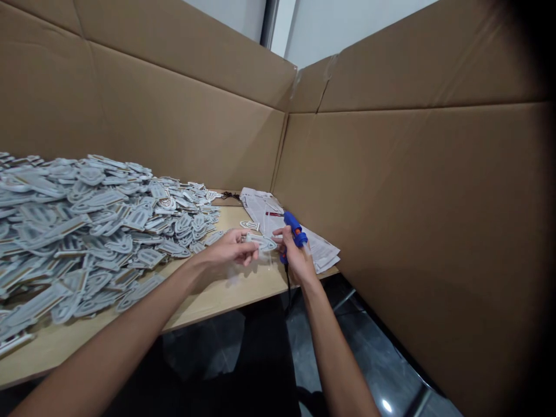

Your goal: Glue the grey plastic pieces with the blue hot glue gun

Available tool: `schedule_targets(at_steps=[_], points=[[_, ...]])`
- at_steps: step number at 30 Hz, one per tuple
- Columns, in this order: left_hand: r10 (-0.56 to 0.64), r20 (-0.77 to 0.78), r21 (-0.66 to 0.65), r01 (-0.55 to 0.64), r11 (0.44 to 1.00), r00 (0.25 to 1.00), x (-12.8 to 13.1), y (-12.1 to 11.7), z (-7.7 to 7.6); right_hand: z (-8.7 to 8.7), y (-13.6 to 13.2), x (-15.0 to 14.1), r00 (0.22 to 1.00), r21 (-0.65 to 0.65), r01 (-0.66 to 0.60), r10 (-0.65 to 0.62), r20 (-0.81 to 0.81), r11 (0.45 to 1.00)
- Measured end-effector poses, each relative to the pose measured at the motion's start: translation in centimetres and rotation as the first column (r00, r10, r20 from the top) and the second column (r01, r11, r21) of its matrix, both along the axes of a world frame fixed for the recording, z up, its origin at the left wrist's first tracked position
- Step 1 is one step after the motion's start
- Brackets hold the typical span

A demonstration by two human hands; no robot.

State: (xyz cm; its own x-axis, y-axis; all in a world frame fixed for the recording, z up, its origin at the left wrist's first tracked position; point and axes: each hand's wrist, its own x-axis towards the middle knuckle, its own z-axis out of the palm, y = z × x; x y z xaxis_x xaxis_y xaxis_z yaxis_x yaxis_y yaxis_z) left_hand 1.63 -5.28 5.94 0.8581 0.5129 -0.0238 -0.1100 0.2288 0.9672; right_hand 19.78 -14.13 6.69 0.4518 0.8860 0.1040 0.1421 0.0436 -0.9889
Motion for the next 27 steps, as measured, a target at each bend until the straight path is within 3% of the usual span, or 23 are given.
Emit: schedule_targets(at_steps=[4, 7, 10, 13, 17, 21, 27], points=[[0.035, -0.008, 0.007, -0.035, 0.999, 0.999, 0.2, -0.3, 0.0, 0.6, -0.1, 0.0, 0.977, 0.071, -0.137, 0.146, -0.153, 0.988], [0.219, -0.002, -0.014, -0.219, 0.976, 0.976, 0.4, 0.3, -0.5, 1.3, -0.4, -0.1, 0.949, 0.216, -0.169, 0.218, -0.228, 0.962], [0.428, 0.029, -0.101, -0.423, 0.9, 0.903, 0.7, 1.1, -0.9, 1.9, -0.9, 0.1, 0.934, 0.245, -0.222, 0.278, -0.225, 0.944], [0.531, 0.064, -0.136, -0.52, 0.843, 0.845, 0.9, 1.6, -1.0, 1.9, -1.3, 0.6, 0.948, 0.124, -0.303, 0.312, -0.062, 0.945], [0.536, 0.071, -0.057, -0.533, 0.844, 0.841, 1.0, 1.6, -0.8, 1.6, -1.6, 1.0, 0.927, -0.074, -0.253, 0.264, 0.265, 0.965], [0.525, 0.054, 0.102, -0.527, 0.844, 0.85, 0.6, 1.4, -0.4, 1.4, -1.8, 0.7, 0.856, -0.088, -0.182, 0.202, 0.476, 0.979], [0.471, 0.052, 0.149, -0.474, 0.868, 0.88, 0.2, 0.8, 0.5, 1.5, -1.7, 0.2, 0.825, -0.068, -0.172, 0.181, 0.535, 0.983]])
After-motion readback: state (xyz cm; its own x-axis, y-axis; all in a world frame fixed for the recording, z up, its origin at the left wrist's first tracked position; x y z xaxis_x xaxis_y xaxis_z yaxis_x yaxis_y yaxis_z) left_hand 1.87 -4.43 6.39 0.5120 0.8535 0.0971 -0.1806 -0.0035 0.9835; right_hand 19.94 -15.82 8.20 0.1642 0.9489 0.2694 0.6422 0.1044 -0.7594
